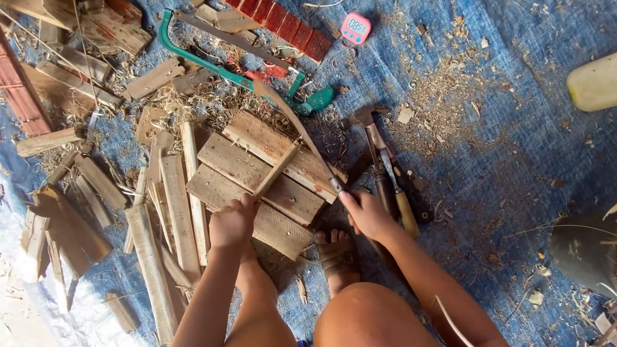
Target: A person uses a sickle to shave and split wooden slats while sitting at a workspace on a blue tarp.
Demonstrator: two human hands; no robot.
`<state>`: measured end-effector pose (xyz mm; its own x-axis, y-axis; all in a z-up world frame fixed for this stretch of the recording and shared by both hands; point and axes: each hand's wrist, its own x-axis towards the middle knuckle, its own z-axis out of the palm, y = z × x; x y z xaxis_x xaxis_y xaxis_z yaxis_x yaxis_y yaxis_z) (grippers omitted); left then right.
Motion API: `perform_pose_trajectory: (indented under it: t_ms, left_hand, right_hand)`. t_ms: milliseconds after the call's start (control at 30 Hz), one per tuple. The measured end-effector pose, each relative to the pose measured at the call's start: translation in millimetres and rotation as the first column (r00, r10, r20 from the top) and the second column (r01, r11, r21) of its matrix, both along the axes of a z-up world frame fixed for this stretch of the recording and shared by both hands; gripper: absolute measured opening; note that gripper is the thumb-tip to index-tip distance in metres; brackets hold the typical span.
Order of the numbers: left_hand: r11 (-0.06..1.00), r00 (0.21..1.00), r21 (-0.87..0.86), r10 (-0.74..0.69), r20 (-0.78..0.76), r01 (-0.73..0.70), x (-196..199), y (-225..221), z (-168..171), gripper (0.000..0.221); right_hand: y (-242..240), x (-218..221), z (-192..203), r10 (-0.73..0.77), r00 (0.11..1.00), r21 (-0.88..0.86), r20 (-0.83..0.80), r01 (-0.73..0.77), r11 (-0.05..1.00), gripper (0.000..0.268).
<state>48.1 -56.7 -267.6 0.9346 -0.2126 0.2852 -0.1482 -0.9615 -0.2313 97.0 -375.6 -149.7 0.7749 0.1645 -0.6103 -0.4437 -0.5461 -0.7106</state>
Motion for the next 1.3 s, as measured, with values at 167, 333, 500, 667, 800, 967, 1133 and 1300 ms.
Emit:
perform_pose_trajectory:
  t_ms: [167,333,500,667,800,967,1133,1300]
  left_hand:
    - [1.0,0.999,-0.009,0.0,-0.034,0.0,-2.3,0.5,4.5,0.036]
    - [1.0,1.0,-0.026,-0.003,-0.018,0.003,-0.2,0.9,12.6,0.035]
    - [0.999,0.999,-0.01,-0.03,0.023,0.03,0.7,3.0,22.5,0.038]
    - [0.998,0.999,-0.041,-0.038,0.011,0.039,3.9,2.6,29.9,0.036]
    - [0.998,1.0,-0.063,-0.024,0.012,0.025,2.9,3.0,17.8,0.037]
    - [0.998,1.0,-0.05,-0.023,0.011,0.024,7.3,0.9,26.0,0.038]
    - [0.999,1.0,-0.053,-0.003,-0.008,0.003,7.5,-4.5,16.8,0.039]
    - [0.999,0.999,-0.038,0.006,-0.038,-0.008,6.0,-7.7,18.6,0.039]
  right_hand:
    - [-6.3,10.1,32.5,-0.037,0.972,0.002,0.232,0.038,0.999,0.04]
    - [2.4,7.9,20.2,0.029,0.985,-0.164,0.169,-0.001,0.987,0.049]
    - [6.7,9.5,12.3,0.156,0.966,-0.233,-0.208,-0.203,0.951,0.073]
    - [4.0,4.9,5.5,0.161,0.973,-0.188,-0.168,-0.192,0.963,0.075]
    - [6.5,4.1,19.0,0.087,0.978,-0.006,-0.189,-0.09,0.996,0.068]
    - [-6.1,4.0,-6.2,-0.044,0.949,0.192,-0.313,0.109,0.975,0.068]
    - [-2.7,13.7,-5.8,-0.027,0.983,0.139,-0.184,0.053,0.989,0.065]
    - [1.4,30.0,53.4,-0.037,0.986,-0.072,0.164,0.05,0.996,0.05]
